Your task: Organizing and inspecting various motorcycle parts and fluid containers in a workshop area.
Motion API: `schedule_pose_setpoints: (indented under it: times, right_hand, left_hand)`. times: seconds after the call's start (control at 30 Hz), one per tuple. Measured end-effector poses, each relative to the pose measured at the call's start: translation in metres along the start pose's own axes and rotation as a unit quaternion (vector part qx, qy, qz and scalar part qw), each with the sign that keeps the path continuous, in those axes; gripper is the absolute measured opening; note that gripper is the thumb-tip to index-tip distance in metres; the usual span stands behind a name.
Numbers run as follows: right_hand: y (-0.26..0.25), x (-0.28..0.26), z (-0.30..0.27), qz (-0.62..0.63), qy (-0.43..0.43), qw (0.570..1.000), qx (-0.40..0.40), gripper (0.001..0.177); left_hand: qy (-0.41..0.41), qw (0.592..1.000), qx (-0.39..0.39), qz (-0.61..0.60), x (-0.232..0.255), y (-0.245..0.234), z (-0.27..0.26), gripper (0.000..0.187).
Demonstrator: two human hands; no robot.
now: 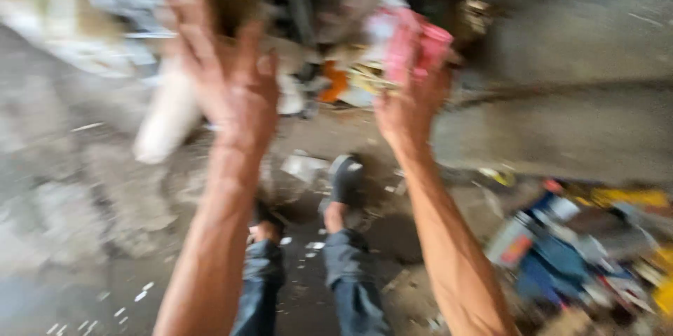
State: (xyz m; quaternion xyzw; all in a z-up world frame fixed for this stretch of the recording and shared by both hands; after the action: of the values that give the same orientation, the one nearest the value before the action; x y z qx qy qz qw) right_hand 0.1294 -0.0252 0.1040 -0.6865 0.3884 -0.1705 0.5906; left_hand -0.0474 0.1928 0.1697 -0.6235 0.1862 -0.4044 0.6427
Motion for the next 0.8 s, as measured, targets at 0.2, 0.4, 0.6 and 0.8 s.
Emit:
schedule_pose_setpoints:
  times: [0.2, 0.4, 0.6, 0.8]
  right_hand:
    - [0.002, -0.053, -0.009, -0.037, 0.002, 0.999, -0.037, 0.095]
    - [0.022, -0.118, 0.016, 0.08, -0.119, 0.989, -0.036, 0.077]
    - [0.015, -0.217, 0.097, 0.201, -0.233, 0.951, -0.04, 0.092]
    - [0.03, -0.279, 0.118, 0.099, -0.227, 0.955, -0.166, 0.094]
  left_hand:
    - [-0.041, 0.996, 0.067, -0.038, -0.02, -0.032, -0.01, 0.023]
    - [-0.037, 0.988, 0.12, -0.091, -0.079, -0.114, -0.047, 0.023]
    - [-0.077, 0.978, 0.174, -0.081, -0.137, -0.172, -0.071, 0.032]
    - [-0.137, 0.971, 0.173, -0.095, -0.174, -0.198, -0.083, 0.033]
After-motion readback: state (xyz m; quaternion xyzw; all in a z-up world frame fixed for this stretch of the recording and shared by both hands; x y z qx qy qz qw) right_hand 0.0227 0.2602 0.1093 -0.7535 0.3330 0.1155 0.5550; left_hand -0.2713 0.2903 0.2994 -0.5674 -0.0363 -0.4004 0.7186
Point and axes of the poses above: each hand's wrist, its own z-axis towards the middle knuckle, its own y-axis out of the palm, x = y × z, the point moved 5 cm from there along z, towards the middle knuckle, and after that the axes turned 10 degrees about -x, right-handed, at the moved point
